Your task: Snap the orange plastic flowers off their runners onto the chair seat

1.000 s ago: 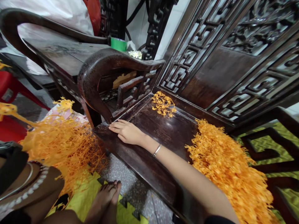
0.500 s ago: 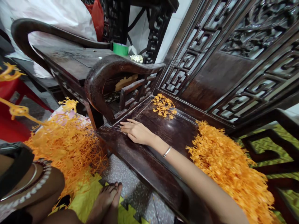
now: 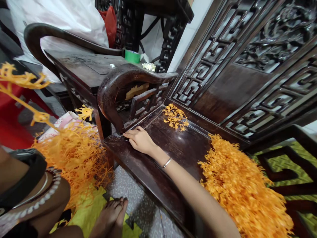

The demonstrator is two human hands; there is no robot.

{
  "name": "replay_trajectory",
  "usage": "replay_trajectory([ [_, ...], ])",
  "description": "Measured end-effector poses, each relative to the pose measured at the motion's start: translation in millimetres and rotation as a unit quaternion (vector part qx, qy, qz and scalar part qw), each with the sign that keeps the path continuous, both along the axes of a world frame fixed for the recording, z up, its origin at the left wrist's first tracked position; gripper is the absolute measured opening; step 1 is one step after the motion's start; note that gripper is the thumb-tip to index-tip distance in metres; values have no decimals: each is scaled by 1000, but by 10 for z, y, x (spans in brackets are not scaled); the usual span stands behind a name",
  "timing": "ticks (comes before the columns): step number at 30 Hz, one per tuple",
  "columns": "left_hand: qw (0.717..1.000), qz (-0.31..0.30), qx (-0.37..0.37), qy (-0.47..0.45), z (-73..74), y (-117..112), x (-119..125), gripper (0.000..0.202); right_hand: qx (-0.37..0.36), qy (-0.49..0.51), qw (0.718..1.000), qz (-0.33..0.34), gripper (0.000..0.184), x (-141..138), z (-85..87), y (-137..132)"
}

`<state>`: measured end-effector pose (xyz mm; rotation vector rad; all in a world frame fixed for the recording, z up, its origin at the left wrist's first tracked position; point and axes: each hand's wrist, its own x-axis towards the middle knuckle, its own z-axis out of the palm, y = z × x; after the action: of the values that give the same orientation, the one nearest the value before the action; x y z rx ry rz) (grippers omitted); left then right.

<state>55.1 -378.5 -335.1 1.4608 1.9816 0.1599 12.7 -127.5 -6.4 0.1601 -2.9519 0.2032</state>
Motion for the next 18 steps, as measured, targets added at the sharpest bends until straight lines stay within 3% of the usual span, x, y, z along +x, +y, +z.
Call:
replay_trajectory([
  [4,1000,0,0,-6,62,1,-18,51,37,-9,999,-2,35,5,-37,-68],
  [12,1000,-3,-4,-3,167,18,-29,50,29,14,999,8,32,286,26,21],
  [18,1000,-6,-2,-4,173,13,-21,51,16,49,998,28,33,127,38,-87],
])
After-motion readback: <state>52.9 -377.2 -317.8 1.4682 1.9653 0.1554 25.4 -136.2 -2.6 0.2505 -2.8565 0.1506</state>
